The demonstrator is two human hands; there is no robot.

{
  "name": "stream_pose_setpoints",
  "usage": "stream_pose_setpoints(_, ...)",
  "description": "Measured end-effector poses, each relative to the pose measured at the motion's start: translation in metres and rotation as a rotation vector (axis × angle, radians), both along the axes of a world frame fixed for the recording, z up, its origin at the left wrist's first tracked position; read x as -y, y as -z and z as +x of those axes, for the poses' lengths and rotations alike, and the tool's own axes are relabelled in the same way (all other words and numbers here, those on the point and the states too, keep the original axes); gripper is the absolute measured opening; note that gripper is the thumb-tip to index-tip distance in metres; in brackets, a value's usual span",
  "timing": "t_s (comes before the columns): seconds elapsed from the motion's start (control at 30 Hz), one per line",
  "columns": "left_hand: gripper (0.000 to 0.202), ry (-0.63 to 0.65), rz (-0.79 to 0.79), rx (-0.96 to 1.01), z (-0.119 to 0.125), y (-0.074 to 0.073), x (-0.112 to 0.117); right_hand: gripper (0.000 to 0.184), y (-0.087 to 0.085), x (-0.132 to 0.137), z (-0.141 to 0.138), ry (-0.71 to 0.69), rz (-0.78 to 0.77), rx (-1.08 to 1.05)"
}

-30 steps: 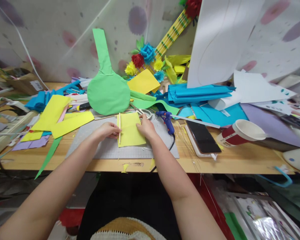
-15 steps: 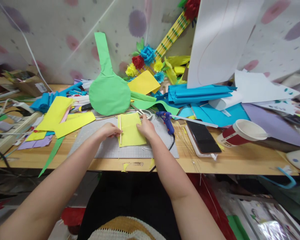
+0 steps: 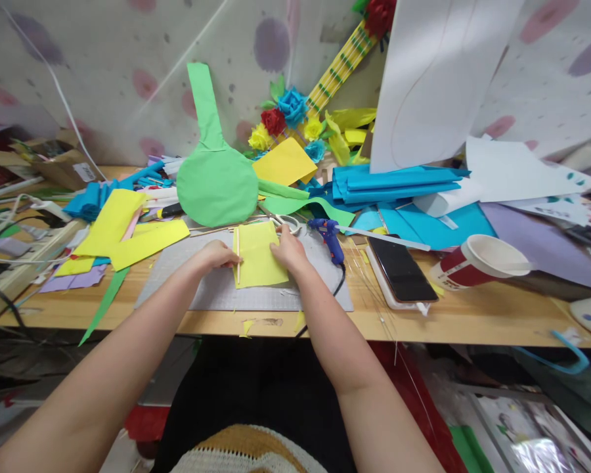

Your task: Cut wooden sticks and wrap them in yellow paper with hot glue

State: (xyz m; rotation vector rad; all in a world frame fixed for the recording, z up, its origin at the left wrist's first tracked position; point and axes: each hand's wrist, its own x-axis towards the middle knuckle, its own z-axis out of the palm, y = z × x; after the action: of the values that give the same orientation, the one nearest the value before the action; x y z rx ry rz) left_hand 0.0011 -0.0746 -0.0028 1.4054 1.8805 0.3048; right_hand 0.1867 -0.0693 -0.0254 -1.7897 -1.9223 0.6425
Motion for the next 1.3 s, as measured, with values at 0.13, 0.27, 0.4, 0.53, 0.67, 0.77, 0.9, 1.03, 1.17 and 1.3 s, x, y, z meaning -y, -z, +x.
stream_pose_setpoints(0.13, 0.025, -0.012, 0.012, 0.018, -0.002, 0.004, -0.002, 0.041, 0.000, 0.000, 0.000, -0.001, -0.001, -0.015)
stream_pose_setpoints(0.27, 0.025, -0.006, 0.012, 0.023, -0.003, 0.005, -0.002, 0.040, 0.000, 0.000, 0.000, 0.001, -0.003, -0.012)
stream_pose_setpoints(0.4, 0.025, -0.028, 0.007, 0.025, -0.003, 0.003, 0.000, 0.040, 0.000, -0.001, 0.001, 0.001, 0.001, -0.013)
stream_pose_setpoints(0.53, 0.025, -0.025, -0.001, 0.021, -0.004, 0.001, 0.000, 0.039, 0.003, -0.002, 0.001, -0.004, 0.008, -0.021)
stream_pose_setpoints(0.67, 0.028, 0.012, -0.034, -0.004, -0.006, -0.002, 0.000, 0.039, 0.006, -0.003, 0.002, -0.005, 0.016, -0.030)
stream_pose_setpoints(0.77, 0.027, 0.022, -0.063, 0.002, -0.005, -0.005, -0.001, 0.039, 0.006, -0.003, 0.001, -0.008, 0.017, -0.036)
stream_pose_setpoints(0.9, 0.031, 0.035, -0.066, -0.004, -0.003, -0.010, 0.002, 0.039, 0.005, -0.003, 0.001, -0.006, 0.018, -0.036)
stream_pose_setpoints(1.03, 0.031, 0.067, -0.074, -0.046, -0.002, -0.013, 0.004, 0.037, 0.007, -0.004, 0.001, 0.000, 0.020, -0.093)
stream_pose_setpoints(1.17, 0.031, 0.066, -0.059, -0.049, -0.007, -0.013, 0.003, 0.037, 0.009, -0.006, 0.002, -0.002, -0.014, -0.229)
stream_pose_setpoints(1.3, 0.032, -0.006, -0.012, -0.013, -0.015, -0.015, -0.004, 0.037, 0.007, -0.006, 0.001, 0.007, -0.021, -0.271)
